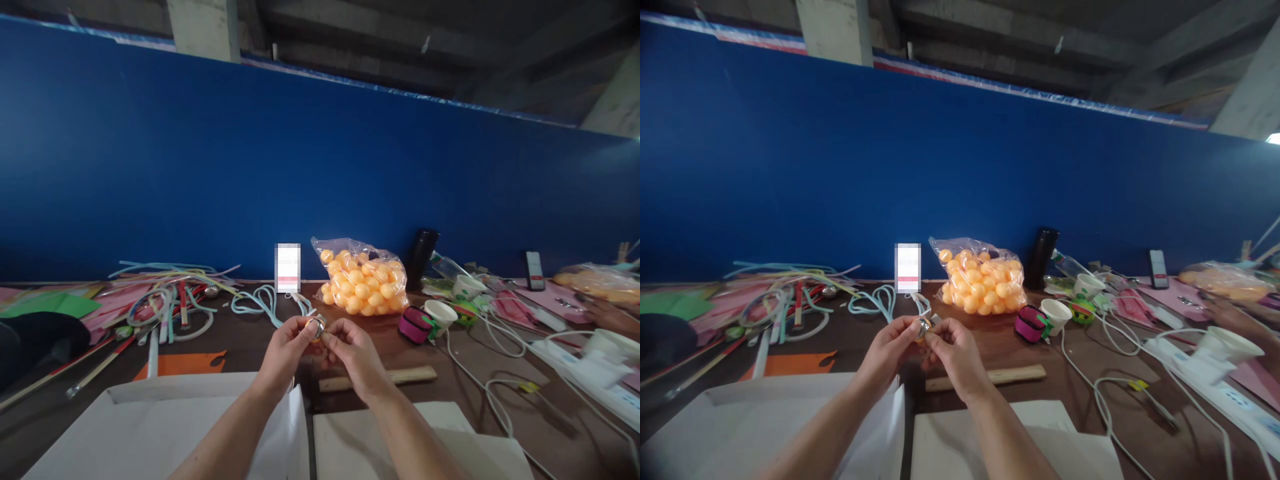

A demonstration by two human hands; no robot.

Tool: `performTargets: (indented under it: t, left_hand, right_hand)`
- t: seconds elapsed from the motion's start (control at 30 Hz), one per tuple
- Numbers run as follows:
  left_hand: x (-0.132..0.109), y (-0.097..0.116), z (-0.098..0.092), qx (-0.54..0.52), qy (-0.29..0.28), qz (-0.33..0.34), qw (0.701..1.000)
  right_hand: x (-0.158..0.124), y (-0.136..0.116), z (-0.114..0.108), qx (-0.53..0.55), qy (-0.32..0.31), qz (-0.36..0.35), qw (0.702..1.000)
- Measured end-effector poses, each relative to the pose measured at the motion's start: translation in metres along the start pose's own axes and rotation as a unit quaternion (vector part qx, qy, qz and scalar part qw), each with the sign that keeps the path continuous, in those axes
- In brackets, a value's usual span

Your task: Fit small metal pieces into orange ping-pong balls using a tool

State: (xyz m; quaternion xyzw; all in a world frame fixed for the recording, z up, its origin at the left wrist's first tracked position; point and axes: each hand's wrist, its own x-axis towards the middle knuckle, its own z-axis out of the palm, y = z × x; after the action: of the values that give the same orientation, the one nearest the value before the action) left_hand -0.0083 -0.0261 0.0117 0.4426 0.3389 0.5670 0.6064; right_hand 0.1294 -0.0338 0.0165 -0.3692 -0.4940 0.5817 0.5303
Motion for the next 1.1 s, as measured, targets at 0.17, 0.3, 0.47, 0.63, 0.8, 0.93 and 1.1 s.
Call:
performTargets:
  t: [0.17, 0.3, 0.47, 0.63, 0.8, 0.93, 1.1]
  left_hand:
    - [-0.002, 0.001, 0.001, -0.068, -0.021, -0.026, 0.997]
    - [-0.002, 0.002, 0.001, -0.093, -0.018, -0.045, 0.994]
    - [0.000, -0.002, -0.002, -0.084, -0.014, -0.049, 0.995]
    - [0.000, -0.008, -0.003, -0.074, -0.020, -0.044, 0.996]
    - [0.002, -0.010, -0.003, -0.052, -0.002, -0.042, 0.998]
    - [0.003, -0.009, -0.001, -0.090, -0.008, -0.050, 0.995]
    - [0.003, -0.009, -0.003, -0.151, 0.042, -0.045, 0.987]
  right_hand:
    - [0.001, 0.001, 0.001, 0.010, -0.008, -0.010, 1.000]
    - [0.001, 0.001, -0.001, 0.014, -0.018, -0.013, 1.000]
    - [0.001, 0.003, 0.000, -0.009, -0.016, -0.016, 1.000]
    - [0.004, 0.006, -0.001, -0.020, 0.005, -0.006, 1.000]
    - [0.005, 0.009, -0.002, -0.025, -0.003, 0.005, 1.000]
    - [0.005, 0.006, -0.001, -0.064, 0.017, -0.021, 0.998]
    - [-0.005, -0.015, -0.020, -0.301, 0.020, -0.095, 0.949]
